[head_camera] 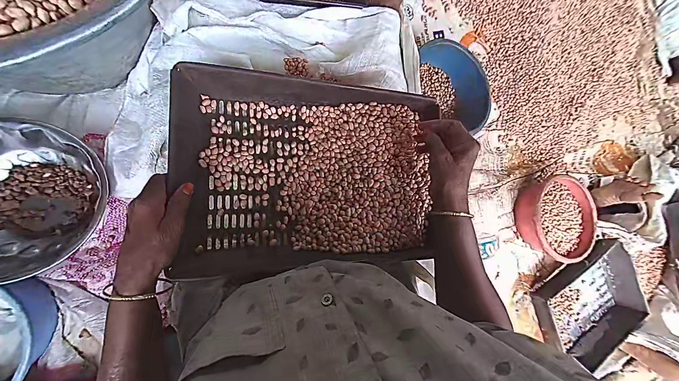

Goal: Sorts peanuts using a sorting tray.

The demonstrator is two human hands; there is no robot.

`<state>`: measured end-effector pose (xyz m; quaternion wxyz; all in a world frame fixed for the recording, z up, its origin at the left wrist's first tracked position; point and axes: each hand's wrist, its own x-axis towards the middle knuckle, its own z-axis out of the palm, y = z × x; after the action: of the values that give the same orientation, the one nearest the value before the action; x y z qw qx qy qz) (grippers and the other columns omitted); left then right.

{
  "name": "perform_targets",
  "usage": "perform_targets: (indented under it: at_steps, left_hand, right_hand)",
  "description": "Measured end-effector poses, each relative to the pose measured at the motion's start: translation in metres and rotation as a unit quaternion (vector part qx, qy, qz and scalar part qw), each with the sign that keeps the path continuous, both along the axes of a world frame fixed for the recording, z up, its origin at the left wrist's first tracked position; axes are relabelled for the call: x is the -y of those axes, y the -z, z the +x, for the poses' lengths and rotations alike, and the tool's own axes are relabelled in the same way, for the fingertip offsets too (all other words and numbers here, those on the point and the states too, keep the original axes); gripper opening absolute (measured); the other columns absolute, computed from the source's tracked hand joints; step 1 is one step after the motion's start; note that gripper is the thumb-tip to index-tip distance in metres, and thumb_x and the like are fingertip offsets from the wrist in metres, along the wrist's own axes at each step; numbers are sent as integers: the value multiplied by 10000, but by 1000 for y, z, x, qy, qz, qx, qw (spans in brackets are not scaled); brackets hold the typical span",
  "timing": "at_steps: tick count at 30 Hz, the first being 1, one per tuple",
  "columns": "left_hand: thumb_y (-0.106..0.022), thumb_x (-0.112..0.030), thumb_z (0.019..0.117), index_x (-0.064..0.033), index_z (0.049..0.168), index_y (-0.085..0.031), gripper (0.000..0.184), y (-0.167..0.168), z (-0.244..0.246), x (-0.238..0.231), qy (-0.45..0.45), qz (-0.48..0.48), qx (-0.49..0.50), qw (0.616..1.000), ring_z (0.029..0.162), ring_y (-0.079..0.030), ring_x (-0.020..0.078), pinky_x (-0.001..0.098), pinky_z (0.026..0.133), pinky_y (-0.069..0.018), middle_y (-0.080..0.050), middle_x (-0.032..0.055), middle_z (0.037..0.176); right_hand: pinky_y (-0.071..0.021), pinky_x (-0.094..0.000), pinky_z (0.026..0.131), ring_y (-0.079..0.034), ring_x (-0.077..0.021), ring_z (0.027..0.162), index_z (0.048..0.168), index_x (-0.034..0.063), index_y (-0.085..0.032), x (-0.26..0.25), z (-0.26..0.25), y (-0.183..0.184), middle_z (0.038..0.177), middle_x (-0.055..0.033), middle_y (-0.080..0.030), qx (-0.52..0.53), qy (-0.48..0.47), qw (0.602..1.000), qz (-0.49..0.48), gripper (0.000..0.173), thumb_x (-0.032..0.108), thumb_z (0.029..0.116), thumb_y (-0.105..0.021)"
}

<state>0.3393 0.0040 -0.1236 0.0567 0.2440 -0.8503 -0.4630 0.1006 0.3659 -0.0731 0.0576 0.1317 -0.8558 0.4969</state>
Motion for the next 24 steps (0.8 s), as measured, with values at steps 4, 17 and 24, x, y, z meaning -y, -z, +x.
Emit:
perform_targets:
  at_steps: [4, 17, 24]
  left_hand:
    - [-347, -413, 1108, -10, 1117, -594, 472, 1, -1, -2, -9, 1, -15, 1000, 762, -641, 279, 534, 704, -502, -624, 166, 855]
    - [-363, -407, 1101, -40, 1122, -620, 449, 9, 1, 0, -28, 57, -48, 997, 798, -627, 154, 423, 748, -512, -635, 92, 902]
    - [-370, -408, 1083, -49, 1115, -631, 445, 7, -2, 2, -28, 78, -47, 995, 846, -623, 119, 401, 794, -509, -636, 73, 944]
  right_hand:
    - [-596, -302, 757, -693, -128, 862, 1177, -3, -644, 36, 18, -9, 1094, -117, -695, -42, -123, 988, 85, 193, 82, 1033, -547]
    - [-563, -543, 885, -703, -408, 1051, 1138, -21, -696, 182, -12, 30, 1145, -233, -707, -96, -276, 872, 393, 202, 75, 1009, -573]
    - [-568, -523, 736, -711, -383, 839, 1032, -38, -668, 170, 6, 15, 935, -222, -699, -93, -366, 847, 374, 172, 75, 960, -561]
